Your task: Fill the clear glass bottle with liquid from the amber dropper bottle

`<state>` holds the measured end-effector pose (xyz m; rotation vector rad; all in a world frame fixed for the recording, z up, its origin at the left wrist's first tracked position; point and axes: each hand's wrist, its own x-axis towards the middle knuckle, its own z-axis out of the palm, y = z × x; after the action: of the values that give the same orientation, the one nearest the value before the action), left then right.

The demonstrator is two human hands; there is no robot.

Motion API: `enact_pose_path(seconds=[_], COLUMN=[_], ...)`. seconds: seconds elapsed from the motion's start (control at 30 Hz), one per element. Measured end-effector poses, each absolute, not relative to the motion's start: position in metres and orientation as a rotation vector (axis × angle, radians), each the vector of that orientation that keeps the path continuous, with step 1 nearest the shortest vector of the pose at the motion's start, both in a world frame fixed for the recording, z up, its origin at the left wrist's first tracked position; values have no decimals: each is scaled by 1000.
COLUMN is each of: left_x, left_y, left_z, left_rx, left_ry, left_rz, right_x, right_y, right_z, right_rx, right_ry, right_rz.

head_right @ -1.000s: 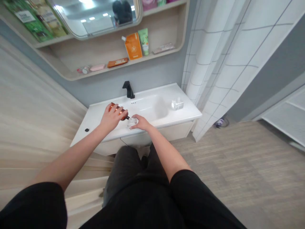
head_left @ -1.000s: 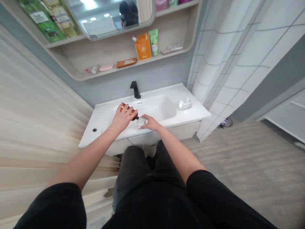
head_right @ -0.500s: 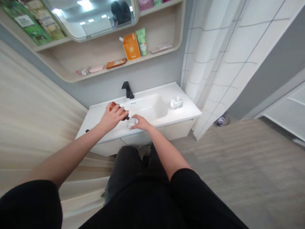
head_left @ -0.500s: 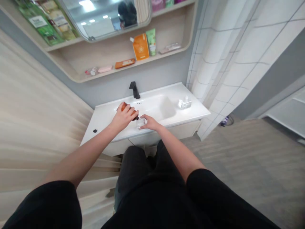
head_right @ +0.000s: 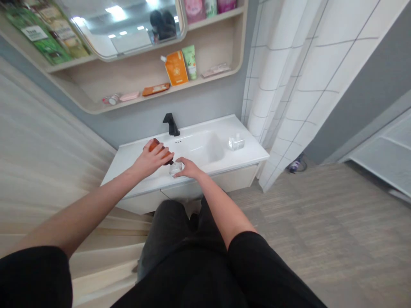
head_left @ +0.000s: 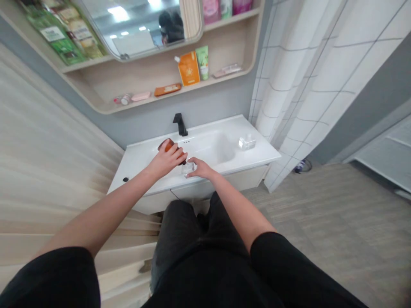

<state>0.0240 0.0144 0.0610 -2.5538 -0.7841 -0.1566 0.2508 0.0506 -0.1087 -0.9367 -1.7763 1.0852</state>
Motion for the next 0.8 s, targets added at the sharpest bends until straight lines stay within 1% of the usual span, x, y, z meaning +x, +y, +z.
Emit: enact_pose_path(seconds=[0.4,0.53,0.8], left_x=[25,26,27], left_y=[24,25,23], left_z=[67,69,69], left_rx=[-2586,-2607,-2604], left_ry=[-657,-660,-683], left_rz=[-56,-71,10], right_x=[253,252,252], right_y=[50,50,50], right_z=[-108,-108,-109], right_rx=[-922,-935,-930], right_ry=[-1803,-1792,-1794], right_rz=[1081,1074,1075])
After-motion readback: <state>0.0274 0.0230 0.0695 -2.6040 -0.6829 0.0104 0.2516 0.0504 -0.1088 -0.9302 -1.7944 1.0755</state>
